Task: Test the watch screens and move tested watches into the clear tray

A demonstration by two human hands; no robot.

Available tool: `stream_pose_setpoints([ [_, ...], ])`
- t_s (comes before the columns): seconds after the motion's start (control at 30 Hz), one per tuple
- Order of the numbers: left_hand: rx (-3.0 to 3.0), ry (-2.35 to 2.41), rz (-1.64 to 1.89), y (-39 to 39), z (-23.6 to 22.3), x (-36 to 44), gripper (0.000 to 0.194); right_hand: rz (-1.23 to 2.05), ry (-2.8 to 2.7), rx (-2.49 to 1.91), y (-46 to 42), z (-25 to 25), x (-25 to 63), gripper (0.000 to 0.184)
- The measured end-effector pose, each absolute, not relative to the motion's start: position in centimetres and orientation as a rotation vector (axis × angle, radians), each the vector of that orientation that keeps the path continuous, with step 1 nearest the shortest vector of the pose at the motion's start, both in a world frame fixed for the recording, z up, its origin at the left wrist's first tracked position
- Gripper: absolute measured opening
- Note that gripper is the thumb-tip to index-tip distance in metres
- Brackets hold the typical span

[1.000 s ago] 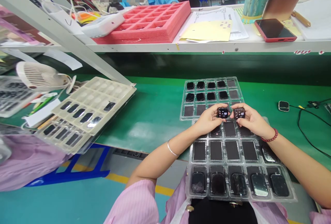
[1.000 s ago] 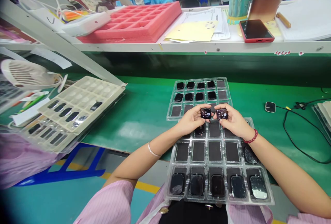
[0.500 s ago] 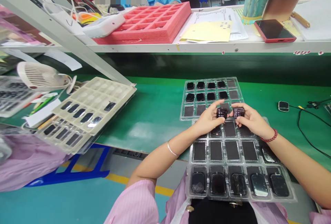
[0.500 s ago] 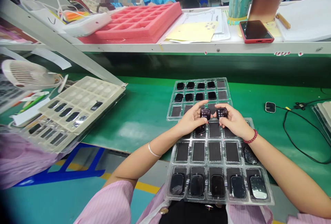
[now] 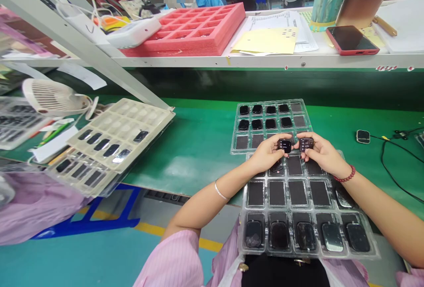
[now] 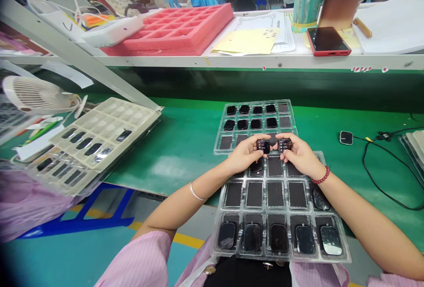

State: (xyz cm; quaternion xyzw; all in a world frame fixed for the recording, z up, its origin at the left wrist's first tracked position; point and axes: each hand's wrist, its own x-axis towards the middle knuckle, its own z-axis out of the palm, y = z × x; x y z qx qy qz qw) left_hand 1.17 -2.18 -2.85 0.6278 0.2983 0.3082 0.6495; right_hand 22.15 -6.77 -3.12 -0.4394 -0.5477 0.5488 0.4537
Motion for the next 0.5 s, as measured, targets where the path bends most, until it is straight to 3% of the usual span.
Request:
stream_pose_setpoints([
  [0.13, 1.422, 0.663, 0.721, -2.23, -2.76, 1.16, 0.05, 1.35, -1.376, -1.08, -6.82, -2.86, 22.16, 0.041],
  [0.33, 1.412, 0.73, 0.657, -2.22, -2.53, 1.16, 0.026, 1.36, -1.38, -1.178, -6.88, -2.51, 22.23, 0.026],
  [0.5, 1.425, 0.759, 0.642, -2.19, -2.59, 1.19, 0.026, 1.359, -1.405, -1.205, -6.92, -2.56, 22.22, 0.026],
])
